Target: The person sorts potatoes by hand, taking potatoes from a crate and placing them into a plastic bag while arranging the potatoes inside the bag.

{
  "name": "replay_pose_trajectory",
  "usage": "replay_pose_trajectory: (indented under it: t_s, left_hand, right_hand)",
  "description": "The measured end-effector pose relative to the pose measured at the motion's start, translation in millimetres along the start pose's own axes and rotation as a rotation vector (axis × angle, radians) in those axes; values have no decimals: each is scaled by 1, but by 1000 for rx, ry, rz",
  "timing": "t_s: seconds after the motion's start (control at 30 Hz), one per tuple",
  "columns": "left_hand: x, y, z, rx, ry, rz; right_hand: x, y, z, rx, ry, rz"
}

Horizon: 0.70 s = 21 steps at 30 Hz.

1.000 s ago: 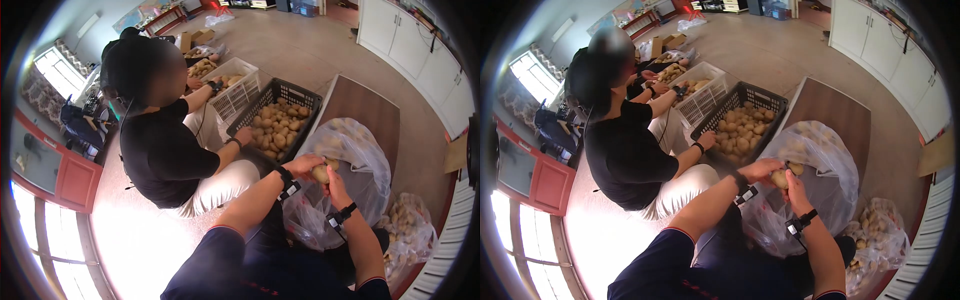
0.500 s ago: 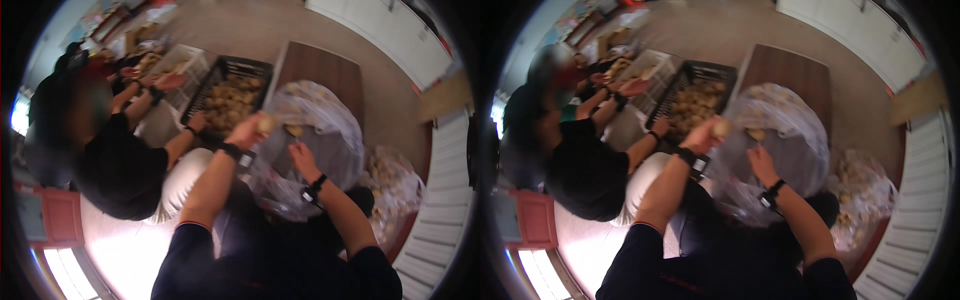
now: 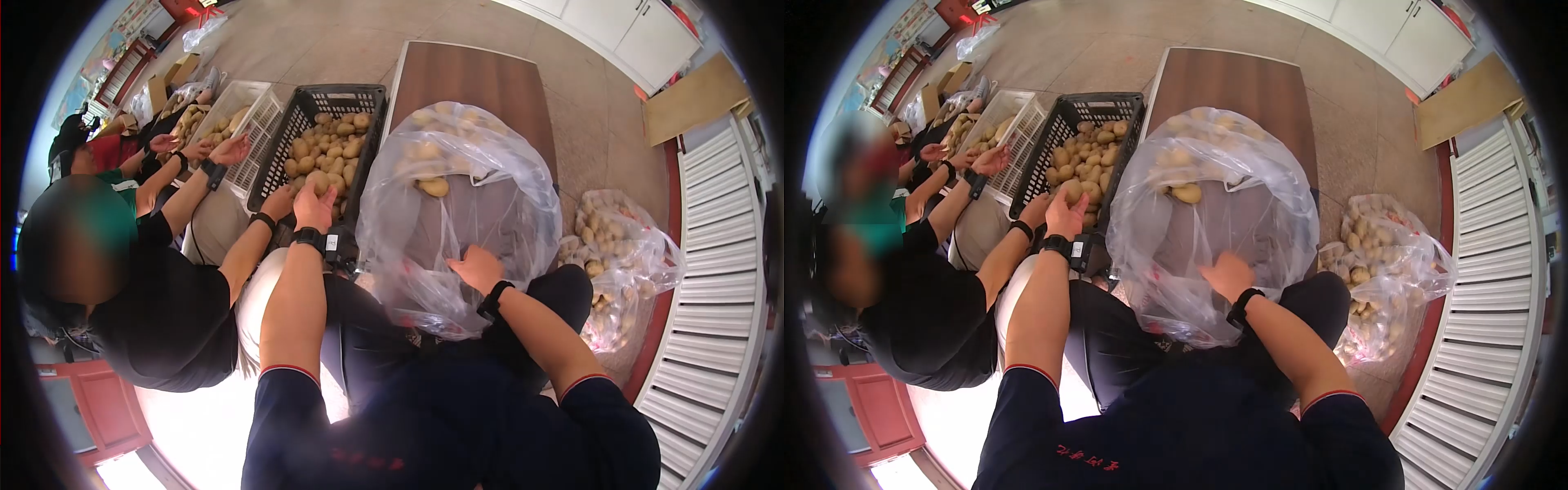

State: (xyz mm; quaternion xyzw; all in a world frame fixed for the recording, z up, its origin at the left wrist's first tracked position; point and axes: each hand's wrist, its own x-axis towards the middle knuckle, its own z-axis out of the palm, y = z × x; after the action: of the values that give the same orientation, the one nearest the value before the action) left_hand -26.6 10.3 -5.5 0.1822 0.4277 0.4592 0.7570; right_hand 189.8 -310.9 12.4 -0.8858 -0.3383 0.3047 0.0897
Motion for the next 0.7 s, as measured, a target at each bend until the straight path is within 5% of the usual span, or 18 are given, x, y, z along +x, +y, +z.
replay_pose_trajectory:
  t_s: [0.07, 0.23, 0.4, 0.53, 0.7]
  left_hand:
    - [1, -1, 1, 75, 140, 1]
    - [-30, 2, 29, 368, 100, 7]
    - [-65, -1, 61, 588, -16, 44]
    - [-86, -11, 80, 665, -208, 79]
    - [-109, -24, 95, 813, -481, -18]
  right_hand:
    - [20, 20, 26, 30, 18, -75]
    - [28, 27, 24, 271, 131, -165]
    - [54, 37, 30, 773, 316, 38]
    - [53, 37, 19, 703, 415, -29]
    - [48, 39, 9, 366, 208, -103]
